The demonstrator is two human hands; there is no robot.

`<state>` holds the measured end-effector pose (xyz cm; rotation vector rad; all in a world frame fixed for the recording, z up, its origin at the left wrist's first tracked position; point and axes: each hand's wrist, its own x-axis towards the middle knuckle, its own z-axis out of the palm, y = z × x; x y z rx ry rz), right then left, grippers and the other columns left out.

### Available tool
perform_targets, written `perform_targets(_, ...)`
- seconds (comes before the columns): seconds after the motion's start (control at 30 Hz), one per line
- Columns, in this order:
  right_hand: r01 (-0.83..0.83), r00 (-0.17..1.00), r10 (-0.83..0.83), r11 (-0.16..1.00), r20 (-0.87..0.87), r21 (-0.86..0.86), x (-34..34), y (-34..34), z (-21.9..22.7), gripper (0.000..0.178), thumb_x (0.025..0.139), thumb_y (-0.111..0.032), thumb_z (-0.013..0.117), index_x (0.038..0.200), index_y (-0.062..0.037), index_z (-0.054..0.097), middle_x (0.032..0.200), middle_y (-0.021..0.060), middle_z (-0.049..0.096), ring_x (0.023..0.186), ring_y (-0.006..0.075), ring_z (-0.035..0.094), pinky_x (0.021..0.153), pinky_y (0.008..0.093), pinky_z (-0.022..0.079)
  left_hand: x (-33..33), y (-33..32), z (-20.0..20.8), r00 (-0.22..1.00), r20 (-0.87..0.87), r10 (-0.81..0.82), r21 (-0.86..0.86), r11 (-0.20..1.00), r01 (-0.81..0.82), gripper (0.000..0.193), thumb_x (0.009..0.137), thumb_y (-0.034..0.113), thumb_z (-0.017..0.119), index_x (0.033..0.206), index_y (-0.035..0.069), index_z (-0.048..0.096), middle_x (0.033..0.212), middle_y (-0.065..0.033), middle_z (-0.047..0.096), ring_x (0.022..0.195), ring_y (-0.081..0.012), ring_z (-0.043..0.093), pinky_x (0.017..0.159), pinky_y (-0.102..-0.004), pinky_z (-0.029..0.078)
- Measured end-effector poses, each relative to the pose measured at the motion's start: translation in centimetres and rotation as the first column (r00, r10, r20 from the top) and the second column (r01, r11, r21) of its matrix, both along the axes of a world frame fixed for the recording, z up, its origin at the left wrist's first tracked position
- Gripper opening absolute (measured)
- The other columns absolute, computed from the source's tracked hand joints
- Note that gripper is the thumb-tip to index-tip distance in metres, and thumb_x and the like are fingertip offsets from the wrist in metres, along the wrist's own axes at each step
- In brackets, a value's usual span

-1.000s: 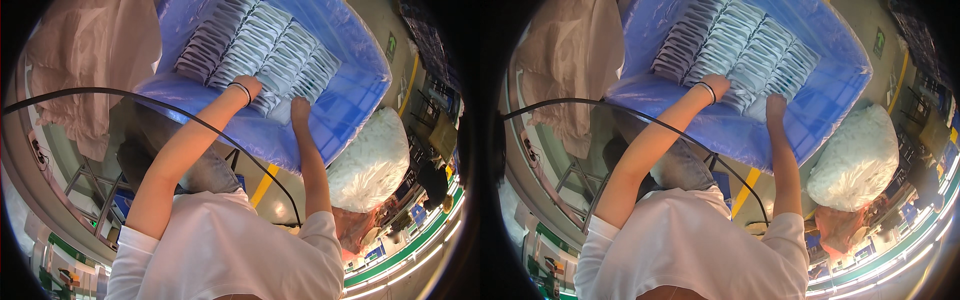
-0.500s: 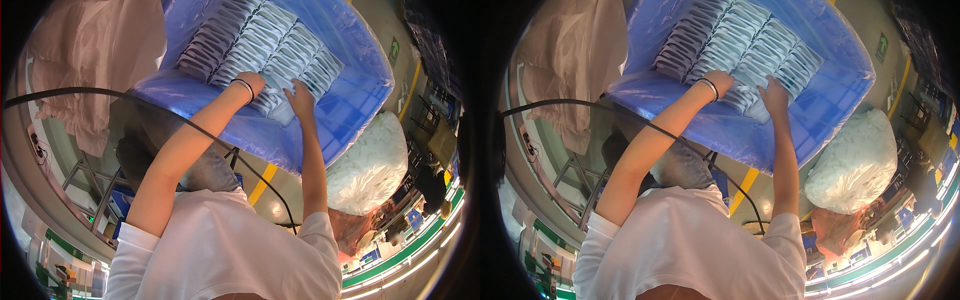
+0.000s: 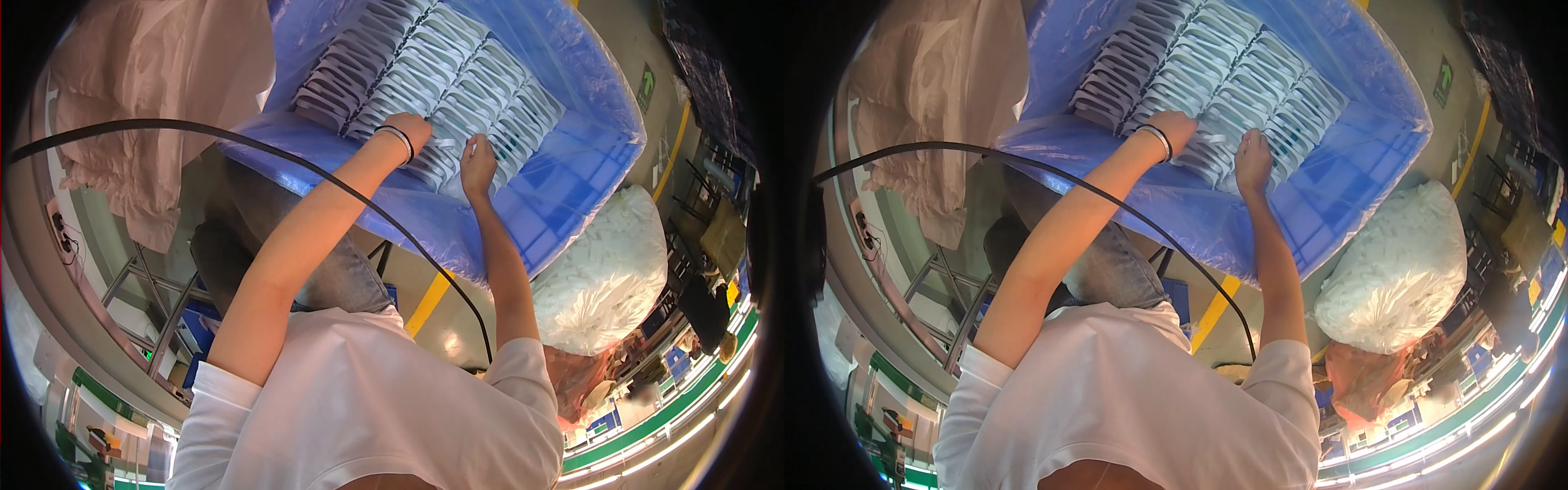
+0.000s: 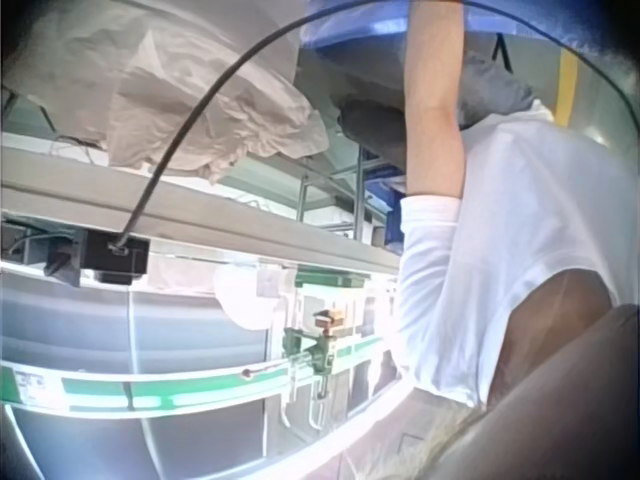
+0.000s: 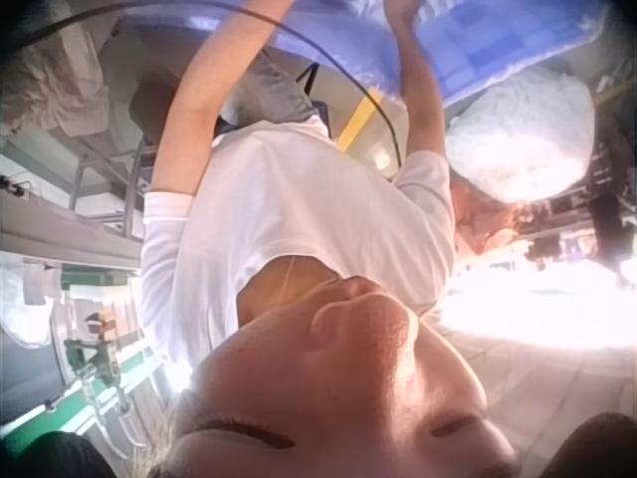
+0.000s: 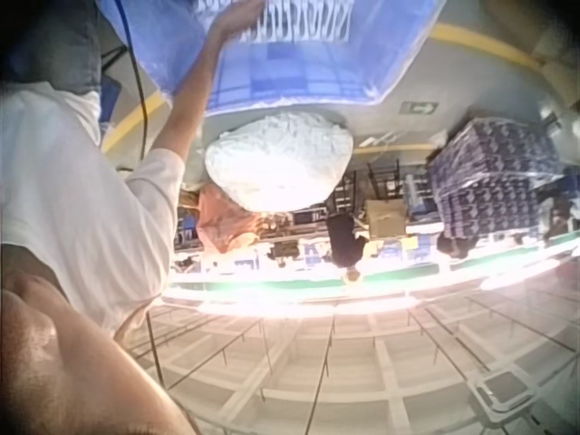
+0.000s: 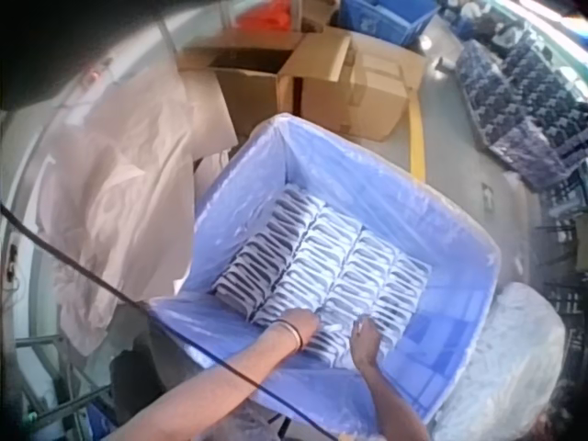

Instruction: The person picks up a white plastic part from a blue bin, places it onto a green press machine, and presses it. They then remove the part and place it back into the blue bin, repeating this process with several more parts.

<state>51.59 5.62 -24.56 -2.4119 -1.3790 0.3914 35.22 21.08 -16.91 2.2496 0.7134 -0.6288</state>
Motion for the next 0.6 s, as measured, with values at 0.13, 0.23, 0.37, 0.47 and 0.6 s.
perform_targets(0.13, -0.044, 0.996, 0.044, 0.999, 0.074, 0.004, 0.3, -0.4, -0.7, 0.007, 0.085, -0.011, 0.058, 0.09, -0.0099, 0.054, 0.081, 0.0105, 0.061, 0.076, 0.0317, 0.062, 0.064, 0.0433, 0.049, 0.2, 0.1, -0.1, 1.0, -0.005, -0.002, -0.008, 1.0, 0.002, 0.019, 0.08, 0.007, 0.06, 0.098, 0.005, 0.067, 0.099, -0.017, 0.068, 0.096, -0.0342, 0.065, 0.082, -0.0429, 0.053)
perform_targets(0.23, -0.135, 0.967, 0.143, 0.99, 0.211, -0.051, 0.9, -0.4, -1.4, 0.007, 0.084, -0.013, 0.058, 0.089, -0.0116, 0.054, 0.079, 0.0074, 0.061, 0.075, 0.0268, 0.064, 0.061, 0.0408, 0.051, 0.2, 0.1, -0.1, 1.0, 0.014, -0.014, 0.004, 1.0, 0.014, 0.018, 0.08, 0.007, 0.06, 0.097, 0.005, 0.066, 0.098, -0.0169, 0.068, 0.096, -0.0343, 0.065, 0.082, -0.0433, 0.053)
perform_targets(0.37, -0.247, 0.9, 0.326, 0.928, 0.288, -0.278, 1.6, 0.5, -0.5, 0.016, 0.081, -0.018, 0.064, 0.092, -0.0126, 0.054, 0.074, 0.0043, 0.063, 0.065, 0.0234, 0.065, 0.057, 0.0391, 0.052, 0.0, 0.2, 0.2, 1.0, 0.011, 0.004, -0.006, 1.0, -0.004, 0.018, 0.081, 0.008, 0.06, 0.098, 0.005, 0.066, 0.098, -0.0172, 0.068, 0.096, -0.0346, 0.065, 0.082, -0.0438, 0.053)
perform_targets(0.47, -0.366, 0.81, 0.497, 0.843, 0.311, -0.393, 1.9, 2.5, 0.8, 0.021, 0.08, -0.022, 0.065, 0.095, -0.0122, 0.055, 0.072, 0.003, 0.064, 0.061, 0.0236, 0.066, 0.056, 0.0384, 0.052, -0.3, 0.6, 0.3, 1.0, -0.017, 0.02, -0.005, 1.0, -0.02, 0.02, 0.081, 0.008, 0.061, 0.099, 0.005, 0.067, 0.099, -0.0177, 0.068, 0.096, -0.0348, 0.065, 0.082, -0.0437, 0.053)
perform_targets(0.6, -0.537, 0.753, 0.639, 0.734, 0.156, -0.416, 3.6, 3.9, 0.1, 0.022, 0.08, -0.026, 0.065, 0.095, -0.011, 0.058, 0.075, 0.0044, 0.066, 0.064, 0.0258, 0.067, 0.057, 0.0395, 0.053, -0.1, 0.7, 0.9, 1.0, -0.01, 0.03, -0.011, 0.999, -0.03, 0.022, 0.081, 0.009, 0.061, 0.102, 0.006, 0.067, 0.101, -0.0179, 0.068, 0.097, -0.035, 0.065, 0.082, -0.0437, 0.053)
